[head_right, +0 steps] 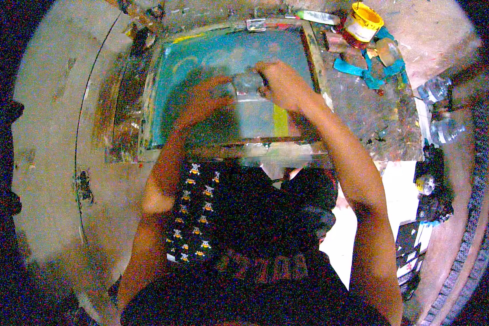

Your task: The person prepares a screen printing frame, applies white ink with a squeegee, and prints a skull-and-crossbones design onto black fabric pieces. They then fold the printed pieces and place them on the floor.

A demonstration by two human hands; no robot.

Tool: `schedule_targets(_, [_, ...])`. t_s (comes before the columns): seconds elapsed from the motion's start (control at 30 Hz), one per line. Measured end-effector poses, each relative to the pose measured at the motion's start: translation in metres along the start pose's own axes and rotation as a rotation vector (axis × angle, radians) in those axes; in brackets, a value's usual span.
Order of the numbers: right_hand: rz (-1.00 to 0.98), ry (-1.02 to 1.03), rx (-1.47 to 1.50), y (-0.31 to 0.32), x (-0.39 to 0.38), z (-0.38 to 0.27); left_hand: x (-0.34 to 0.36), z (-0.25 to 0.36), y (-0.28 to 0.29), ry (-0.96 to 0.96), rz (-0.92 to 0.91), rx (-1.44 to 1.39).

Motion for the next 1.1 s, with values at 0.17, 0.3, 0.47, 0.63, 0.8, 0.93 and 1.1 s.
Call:
schedule_targets(0.17, [0.138, 0.165, -0.035, -0.004, -0.064, -0.049, -0.069, -0.003, 0.068, 0.212, 0.000, -0.095])
schedule_targets(0.3, [0.100, 0.023, -0.031, -0.028, -0.089, -0.051, -0.108, 0.009, 0.084, 0.392, -0.008, -0.081])
schedule_targets(0.47, [0.087, 0.066, 0.093, -0.039, -0.108, -0.053, -0.126, 0.017, 0.077, 0.512, -0.003, -0.266])
schedule_targets(0.63, [0.031, 0.084, 0.128, -0.038, -0.116, -0.060, -0.126, 0.051, 0.066, 0.243, 0.047, -0.023])
schedule_targets(0.8, [0.110, 0.034, 0.149, -0.024, -0.137, -0.062, -0.140, 0.086, 0.050, 0.052, 0.131, 0.111])
schedule_targets(0.93, [0.329, -0.101, 0.123, 0.000, -0.186, -0.055, -0.177, 0.073, 0.086, 0.305, 0.309, 0.061])
schedule_targets(1.1, [0.381, -0.266, 0.118, 0.010, -0.248, -0.038, -0.192, 0.070, 0.099, 0.381, 0.205, 0.091])
Point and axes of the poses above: each hand's wrist, its own x-axis towards the middle knuckle, its own y-axis out of the back of the hand, z = x × y, the point moved 5 cm from there along x, towards the middle knuckle, and after that the axes turned 5 degrees about y, right-handed, at the moved point
